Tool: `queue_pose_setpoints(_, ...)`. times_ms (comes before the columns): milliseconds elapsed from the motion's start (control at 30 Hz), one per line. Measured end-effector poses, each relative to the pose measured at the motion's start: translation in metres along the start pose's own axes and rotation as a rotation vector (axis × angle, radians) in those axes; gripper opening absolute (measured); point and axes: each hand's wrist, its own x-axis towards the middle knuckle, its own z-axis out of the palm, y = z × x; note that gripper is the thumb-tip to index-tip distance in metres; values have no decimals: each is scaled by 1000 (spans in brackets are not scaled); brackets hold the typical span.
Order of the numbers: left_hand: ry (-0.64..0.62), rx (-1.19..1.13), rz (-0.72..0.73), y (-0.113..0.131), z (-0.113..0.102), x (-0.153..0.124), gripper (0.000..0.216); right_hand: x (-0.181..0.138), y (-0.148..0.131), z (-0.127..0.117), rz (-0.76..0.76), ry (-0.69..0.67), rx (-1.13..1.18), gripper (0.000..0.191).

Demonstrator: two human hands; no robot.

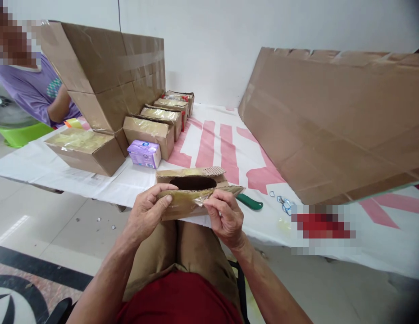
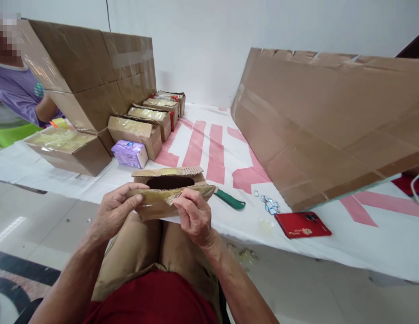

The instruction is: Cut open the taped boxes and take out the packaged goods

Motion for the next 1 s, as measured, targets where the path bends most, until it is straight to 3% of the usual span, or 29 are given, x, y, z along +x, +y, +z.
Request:
queue_pose_setpoints(200,28,-9,0,-4,0,3,33,-10,-6,4,58,71,47,30)
queue_pose_setpoints(333,30,19,14,-7,-2,3,33,-13,-19,-3,262,90,155,26)
queue_pose_setpoints(400,25,28,18,-8,-3,2,33,-6,-28,-8,420,-26,243,14)
queue_pose_setpoints(433,28,33,27,-8,-3,1,33,0,-31,-10,492,-116,276,17)
queue_pose_setpoints(500,42,51,46,-9,-1,-3,34,13,-38,-9,596,-285,292,35)
queue_pose_setpoints(567,53,88,58,-9,0,-7,34,23,-41,-5,670,-333,229,47)
queue_pose_setpoints(700,44,216,135,-10,-1,-13,27,24,-42,4,763,-268,89,41)
queue_pose_setpoints(867,26,247,167,-1,4,-14,24,11,-39,4,887,-263,351,31)
queue_pose_setpoints(1000,2,273,142,5,12,-9,26,6,-37,6,810,-213,318,31)
